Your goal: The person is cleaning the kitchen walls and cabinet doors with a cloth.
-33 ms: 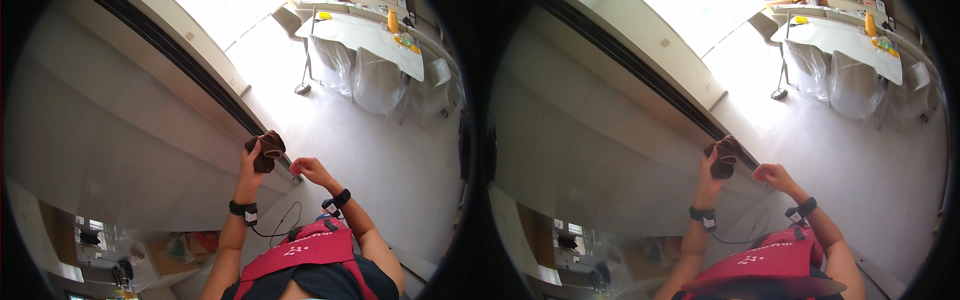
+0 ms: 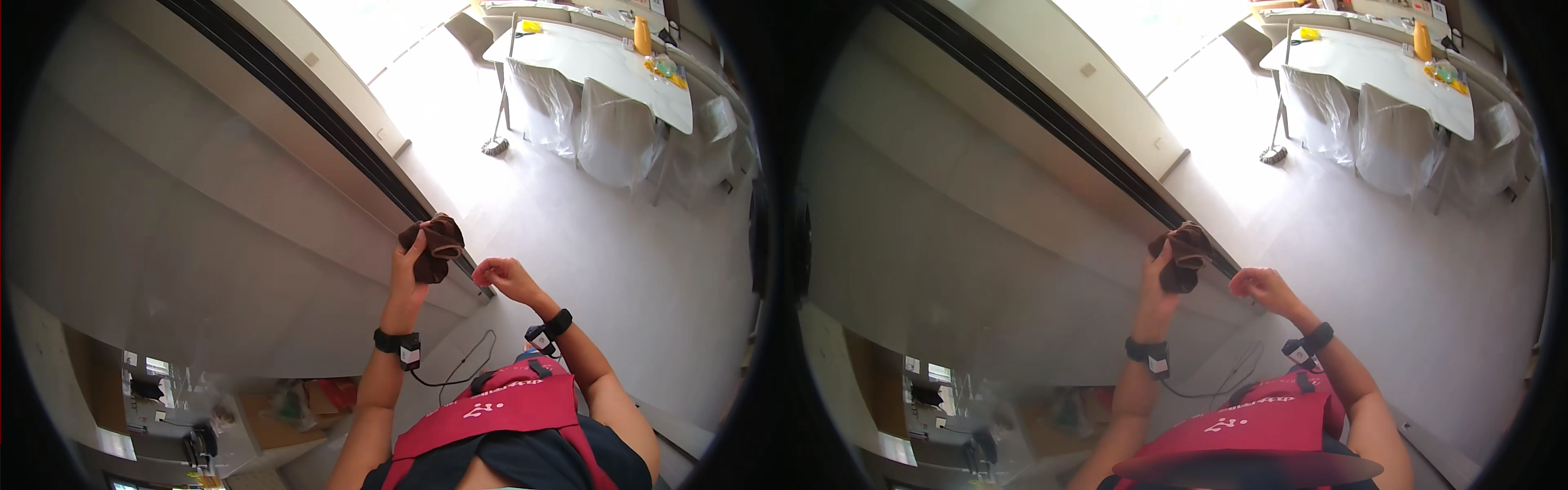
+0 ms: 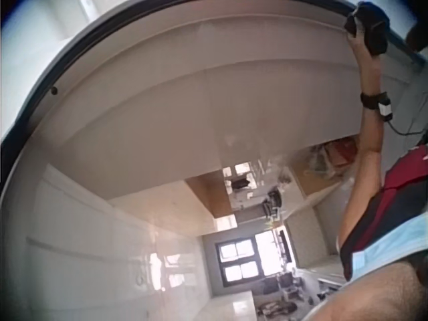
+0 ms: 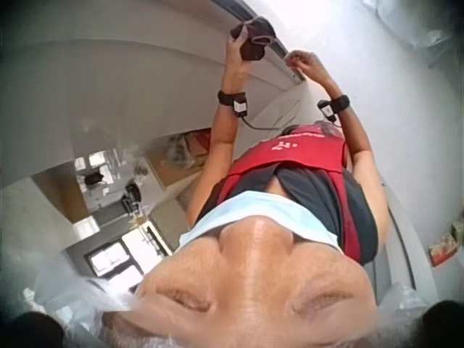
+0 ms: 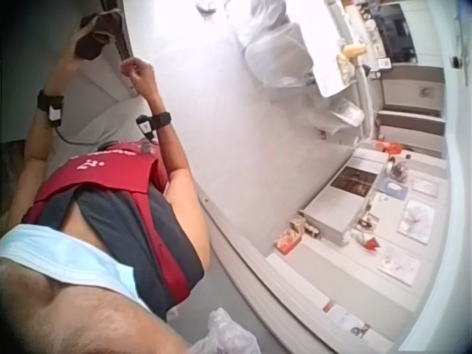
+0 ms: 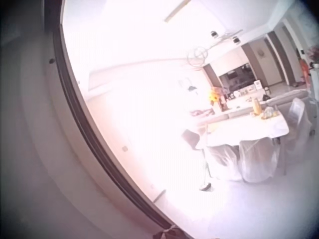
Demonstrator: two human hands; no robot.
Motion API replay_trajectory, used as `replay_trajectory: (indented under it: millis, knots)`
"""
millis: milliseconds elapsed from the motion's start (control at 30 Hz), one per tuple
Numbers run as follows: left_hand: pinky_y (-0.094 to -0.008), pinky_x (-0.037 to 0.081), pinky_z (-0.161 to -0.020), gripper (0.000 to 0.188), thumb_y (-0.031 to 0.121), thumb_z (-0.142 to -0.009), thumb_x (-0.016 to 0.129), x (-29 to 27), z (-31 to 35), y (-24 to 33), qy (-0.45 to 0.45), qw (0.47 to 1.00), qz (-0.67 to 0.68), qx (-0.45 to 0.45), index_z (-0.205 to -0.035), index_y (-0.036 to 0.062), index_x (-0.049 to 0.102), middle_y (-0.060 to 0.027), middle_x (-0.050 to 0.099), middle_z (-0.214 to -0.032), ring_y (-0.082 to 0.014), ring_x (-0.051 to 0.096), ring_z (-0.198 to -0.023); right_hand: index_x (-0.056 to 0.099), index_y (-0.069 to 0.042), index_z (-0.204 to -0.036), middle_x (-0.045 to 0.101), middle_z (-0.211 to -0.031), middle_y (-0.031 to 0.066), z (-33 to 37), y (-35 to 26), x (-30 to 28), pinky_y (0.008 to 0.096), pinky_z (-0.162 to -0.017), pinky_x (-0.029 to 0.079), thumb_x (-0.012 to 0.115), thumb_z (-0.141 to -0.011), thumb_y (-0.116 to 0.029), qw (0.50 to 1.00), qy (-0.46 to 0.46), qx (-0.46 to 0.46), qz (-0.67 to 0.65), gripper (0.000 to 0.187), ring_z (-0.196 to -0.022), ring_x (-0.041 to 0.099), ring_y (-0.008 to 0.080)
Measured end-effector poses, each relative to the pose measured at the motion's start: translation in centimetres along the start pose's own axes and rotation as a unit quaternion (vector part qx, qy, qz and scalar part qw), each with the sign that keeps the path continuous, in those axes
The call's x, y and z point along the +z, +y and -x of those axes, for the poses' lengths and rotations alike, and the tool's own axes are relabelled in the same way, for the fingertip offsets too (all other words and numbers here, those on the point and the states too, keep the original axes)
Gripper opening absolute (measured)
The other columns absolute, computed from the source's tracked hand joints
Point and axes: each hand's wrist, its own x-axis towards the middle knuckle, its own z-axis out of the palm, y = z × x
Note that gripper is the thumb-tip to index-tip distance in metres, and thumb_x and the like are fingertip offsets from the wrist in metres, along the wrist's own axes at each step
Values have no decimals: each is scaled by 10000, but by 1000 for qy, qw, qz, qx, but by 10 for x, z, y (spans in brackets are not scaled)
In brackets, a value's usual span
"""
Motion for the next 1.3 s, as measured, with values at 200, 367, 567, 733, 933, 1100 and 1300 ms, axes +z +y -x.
replay_trajectory:
  millis: [200,367,567,733,933,1100,1300]
  knots:
    - [-305,559,-861,300,152,-972,690,3,28,44,11,993,-71,90,-1231,17,623,-101,675,-1179,-185,669,-1049,715,-4,-1001,742,-863,75,-3,-5,22,300,-790,567,464,-845,79,999,-40,-19,32,307,-828,704,142]
    - [-303,542,-839,236,78,-905,761,39,19,139,81,872,-292,384,-1123,31,683,-60,702,-1079,-164,676,-974,719,-8,-1008,753,-887,88,6,11,26,312,-790,572,442,-804,107,998,-40,-8,40,362,-847,720,150]
    - [-366,543,-796,148,110,-844,796,150,-10,379,165,406,-485,757,-966,66,724,-105,713,-962,-266,691,-881,733,7,-992,756,-892,104,-11,16,43,321,-814,569,497,-885,17,996,-66,-36,43,260,-852,721,170]
    - [-422,534,-805,202,57,-768,783,236,-43,529,145,96,-575,799,-954,118,732,-98,719,-904,-341,670,-874,716,24,-991,741,-879,60,-35,27,47,280,-801,580,501,-928,54,992,-84,-73,62,225,-842,709,120]
    - [-438,522,-843,211,-1,-762,718,239,-81,581,233,-2,-671,704,-970,34,711,-143,707,-936,-366,652,-881,731,19,-982,758,-874,77,-50,13,47,288,-820,585,531,-928,35,989,-81,-64,107,207,-846,723,124]
    - [-444,507,-823,173,-53,-732,698,216,-93,514,216,59,-668,710,-882,16,648,-155,662,-872,-355,631,-890,731,18,-986,757,-870,81,-56,19,37,295,-819,594,548,-939,25,993,-73,-54,72,190,-845,729,141]
    - [-423,478,-838,225,-85,-735,651,113,-73,338,109,225,-741,623,-932,19,615,-120,595,-906,-315,581,-928,721,23,-970,753,-877,84,-62,-4,38,304,-813,596,534,-935,36,975,-116,-111,155,191,-852,732,156]
